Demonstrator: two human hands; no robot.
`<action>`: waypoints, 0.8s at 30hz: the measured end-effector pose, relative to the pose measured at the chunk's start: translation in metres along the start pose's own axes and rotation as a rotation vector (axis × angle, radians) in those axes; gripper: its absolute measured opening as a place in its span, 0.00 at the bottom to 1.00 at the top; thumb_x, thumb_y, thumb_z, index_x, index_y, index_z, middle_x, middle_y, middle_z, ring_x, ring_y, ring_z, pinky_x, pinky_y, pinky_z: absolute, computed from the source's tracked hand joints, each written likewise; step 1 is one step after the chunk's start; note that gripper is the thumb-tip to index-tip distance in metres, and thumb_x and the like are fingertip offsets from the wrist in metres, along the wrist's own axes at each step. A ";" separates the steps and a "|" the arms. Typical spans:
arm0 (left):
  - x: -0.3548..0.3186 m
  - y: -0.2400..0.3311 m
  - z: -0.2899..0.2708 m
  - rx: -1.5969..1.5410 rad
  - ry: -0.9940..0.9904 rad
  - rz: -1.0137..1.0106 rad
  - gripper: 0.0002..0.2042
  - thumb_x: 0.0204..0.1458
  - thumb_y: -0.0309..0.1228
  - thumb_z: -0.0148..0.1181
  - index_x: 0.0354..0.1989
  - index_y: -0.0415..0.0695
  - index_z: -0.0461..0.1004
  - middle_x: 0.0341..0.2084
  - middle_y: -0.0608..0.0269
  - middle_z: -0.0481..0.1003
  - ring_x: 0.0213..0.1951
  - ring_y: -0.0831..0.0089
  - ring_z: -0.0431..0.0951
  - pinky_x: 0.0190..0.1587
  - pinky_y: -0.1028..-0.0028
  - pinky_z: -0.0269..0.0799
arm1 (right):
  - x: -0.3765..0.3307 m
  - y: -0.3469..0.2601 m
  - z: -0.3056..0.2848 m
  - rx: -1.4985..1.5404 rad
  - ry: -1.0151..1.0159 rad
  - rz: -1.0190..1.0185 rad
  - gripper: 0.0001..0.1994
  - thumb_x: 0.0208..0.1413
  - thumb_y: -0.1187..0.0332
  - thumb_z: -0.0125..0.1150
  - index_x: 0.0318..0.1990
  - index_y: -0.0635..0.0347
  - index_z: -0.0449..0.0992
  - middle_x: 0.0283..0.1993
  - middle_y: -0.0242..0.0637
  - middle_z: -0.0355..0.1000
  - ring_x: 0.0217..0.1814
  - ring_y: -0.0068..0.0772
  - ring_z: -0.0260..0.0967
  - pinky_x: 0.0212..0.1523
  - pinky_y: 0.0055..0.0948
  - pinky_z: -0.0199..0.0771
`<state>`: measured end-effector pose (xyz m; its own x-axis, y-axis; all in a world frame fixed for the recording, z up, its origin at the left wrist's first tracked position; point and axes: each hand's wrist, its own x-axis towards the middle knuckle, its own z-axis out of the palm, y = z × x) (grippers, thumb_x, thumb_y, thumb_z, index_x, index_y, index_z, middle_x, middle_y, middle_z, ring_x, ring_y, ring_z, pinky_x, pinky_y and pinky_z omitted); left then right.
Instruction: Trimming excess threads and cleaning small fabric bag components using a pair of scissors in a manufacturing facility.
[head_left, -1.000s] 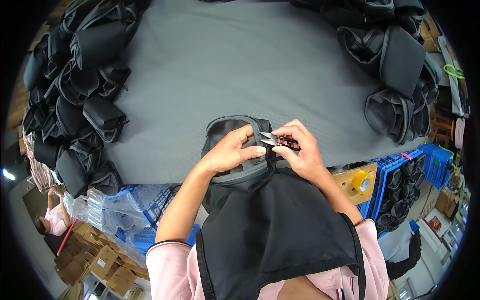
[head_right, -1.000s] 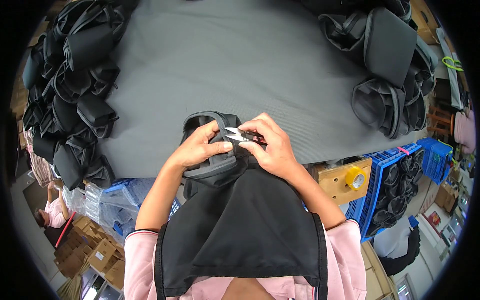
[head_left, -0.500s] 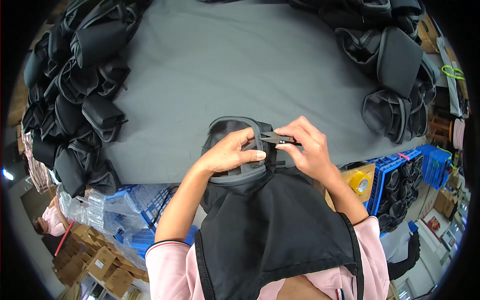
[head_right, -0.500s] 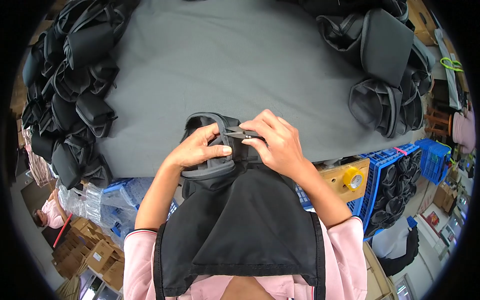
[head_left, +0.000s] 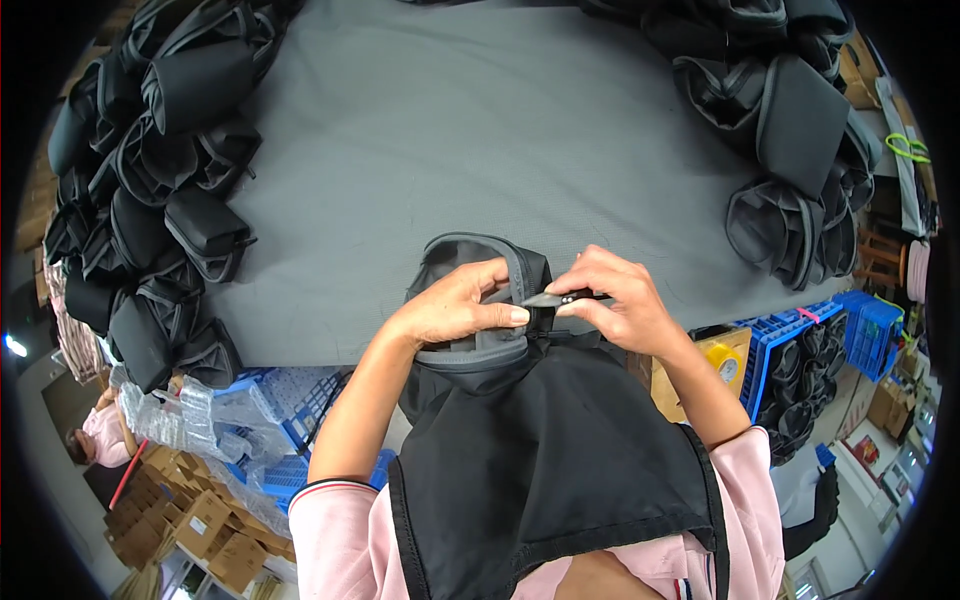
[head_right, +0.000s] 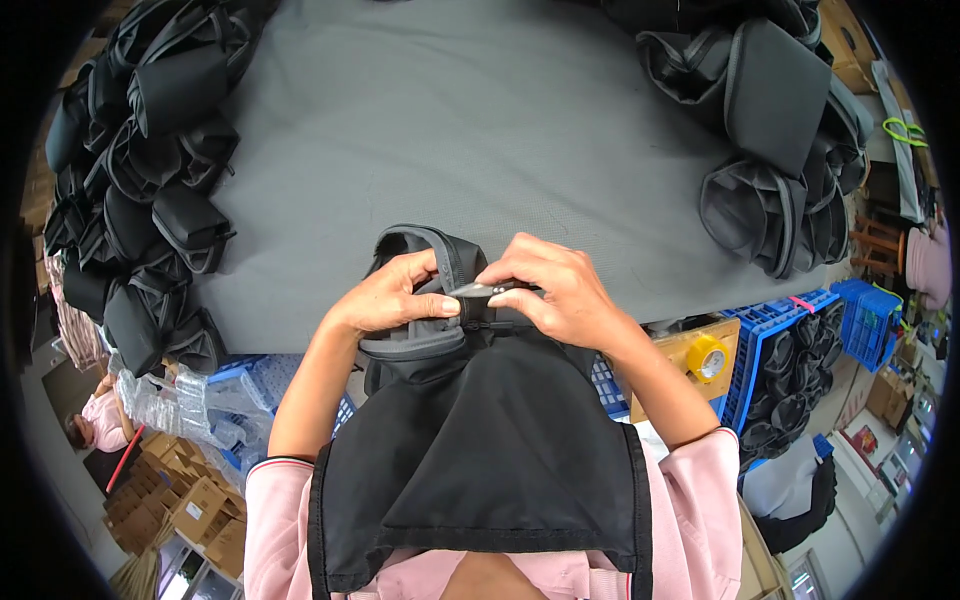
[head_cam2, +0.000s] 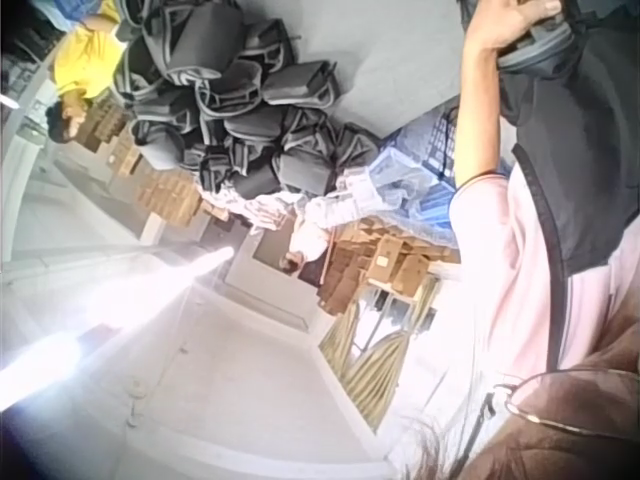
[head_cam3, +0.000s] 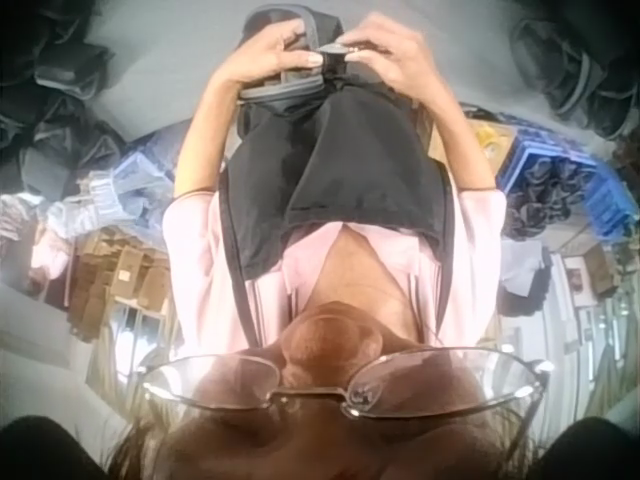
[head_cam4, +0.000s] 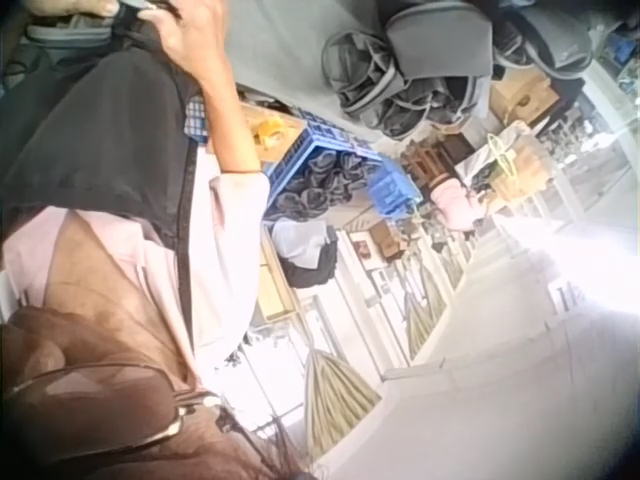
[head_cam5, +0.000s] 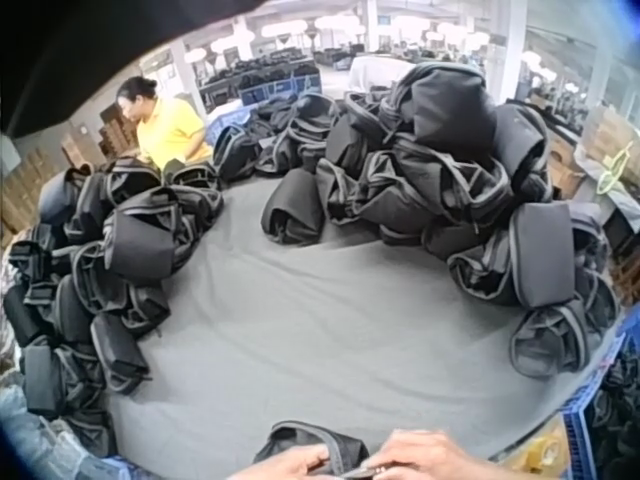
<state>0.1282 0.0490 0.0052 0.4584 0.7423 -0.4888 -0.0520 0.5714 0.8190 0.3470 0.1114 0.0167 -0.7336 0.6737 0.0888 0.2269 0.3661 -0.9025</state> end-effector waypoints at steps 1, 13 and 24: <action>0.000 0.001 0.002 -0.021 0.016 0.013 0.18 0.47 0.30 0.63 0.43 0.36 0.68 0.34 0.66 0.71 0.38 0.80 0.69 0.42 0.76 0.67 | -0.002 0.000 0.002 0.058 0.080 0.026 0.12 0.35 0.77 0.65 0.33 0.61 0.77 0.27 0.34 0.69 0.25 0.29 0.65 0.27 0.26 0.64; 0.001 -0.007 -0.003 0.053 0.002 -0.048 0.16 0.46 0.31 0.64 0.40 0.37 0.69 0.32 0.67 0.71 0.35 0.81 0.69 0.39 0.77 0.66 | 0.010 0.002 0.004 -0.188 0.106 -0.169 0.15 0.34 0.77 0.66 0.35 0.60 0.76 0.27 0.35 0.68 0.24 0.32 0.64 0.24 0.27 0.64; -0.001 0.001 0.000 -0.033 -0.035 -0.021 0.21 0.45 0.30 0.64 0.46 0.36 0.68 0.43 0.60 0.72 0.48 0.74 0.68 0.52 0.73 0.62 | -0.001 0.002 0.009 -0.163 0.263 -0.056 0.13 0.35 0.74 0.66 0.34 0.56 0.76 0.28 0.30 0.67 0.25 0.31 0.65 0.25 0.27 0.62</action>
<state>0.1275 0.0492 0.0062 0.4908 0.7174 -0.4944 -0.0714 0.5986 0.7979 0.3419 0.1057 0.0114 -0.5617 0.7848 0.2620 0.3059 0.4912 -0.8156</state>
